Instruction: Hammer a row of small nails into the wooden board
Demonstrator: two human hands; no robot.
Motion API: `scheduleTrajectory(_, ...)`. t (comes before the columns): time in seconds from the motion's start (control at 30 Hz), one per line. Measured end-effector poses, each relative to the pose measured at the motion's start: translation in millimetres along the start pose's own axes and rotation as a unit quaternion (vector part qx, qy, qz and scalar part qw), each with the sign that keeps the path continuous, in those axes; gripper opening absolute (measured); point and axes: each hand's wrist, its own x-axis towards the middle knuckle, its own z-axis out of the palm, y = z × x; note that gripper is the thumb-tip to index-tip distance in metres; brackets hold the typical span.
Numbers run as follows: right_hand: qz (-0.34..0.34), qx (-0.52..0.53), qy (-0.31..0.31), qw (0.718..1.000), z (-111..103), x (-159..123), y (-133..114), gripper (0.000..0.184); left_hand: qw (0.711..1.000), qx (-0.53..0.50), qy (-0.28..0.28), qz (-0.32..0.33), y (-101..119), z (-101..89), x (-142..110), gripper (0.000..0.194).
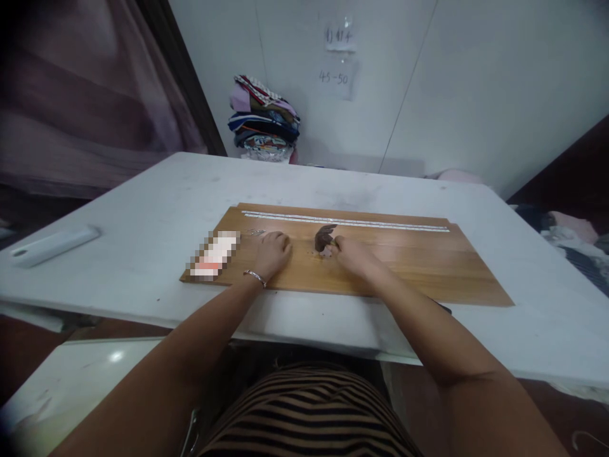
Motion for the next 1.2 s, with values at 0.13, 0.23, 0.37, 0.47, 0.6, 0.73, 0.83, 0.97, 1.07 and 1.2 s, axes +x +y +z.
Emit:
scheduleTrajectory(0.13, 0.009, -0.013, -0.007, 1.000, -1, -2, -3, 0.034, 1.000, 0.003, 0.000, -0.002, 0, 1.0, 0, 0.023)
scheduleTrajectory(0.23, 0.013, -0.022, -0.016, 1.000, -2, -3, -6, 0.033, 1.000, 0.004, 0.000, -0.002, 0, 1.1, 0, 0.022)
scheduleTrajectory(0.37, 0.014, -0.016, -0.017, 1.000, -3, -4, -6, 0.034, 1.000, -0.002, 0.004, 0.000, -1, 2.2, 1, 0.022)
scheduleTrajectory(0.47, 0.011, -0.012, -0.013, 1.000, -3, -3, -5, 0.034, 1.000, -0.005, 0.006, 0.000, -2, 3.5, 1, 0.021)
scheduleTrajectory(0.6, 0.011, -0.019, -0.010, 1.000, -3, -3, -5, 0.035, 1.000, -0.007, 0.006, 0.000, -2, 2.4, 0, 0.022)
scheduleTrajectory(0.73, 0.015, -0.023, -0.018, 0.999, -2, -5, -7, 0.033, 1.000, -0.006, 0.004, -0.002, 0, 0.6, 0, 0.023)
scheduleTrajectory(0.83, 0.016, -0.016, -0.017, 1.000, -1, -3, -5, 0.032, 1.000, -0.003, 0.002, 0.000, 0, 2.1, 0, 0.022)
scheduleTrajectory(0.97, 0.009, 0.011, -0.005, 1.000, 0, 1, -1, 0.029, 1.000, -0.013, 0.005, -0.004, -2, 1.2, 2, 0.022)
scheduleTrajectory(1.07, 0.025, 0.063, 0.002, 0.998, -2, 1, 1, 0.025, 0.998, -0.060, 0.007, -0.027, -3, -7.6, 2, 0.022)
scheduleTrajectory(1.2, 0.071, 0.239, -0.029, 0.968, -6, -6, 0, 0.027, 0.974, -0.218, 0.042, -0.044, 12, -20.7, -9, 0.025)
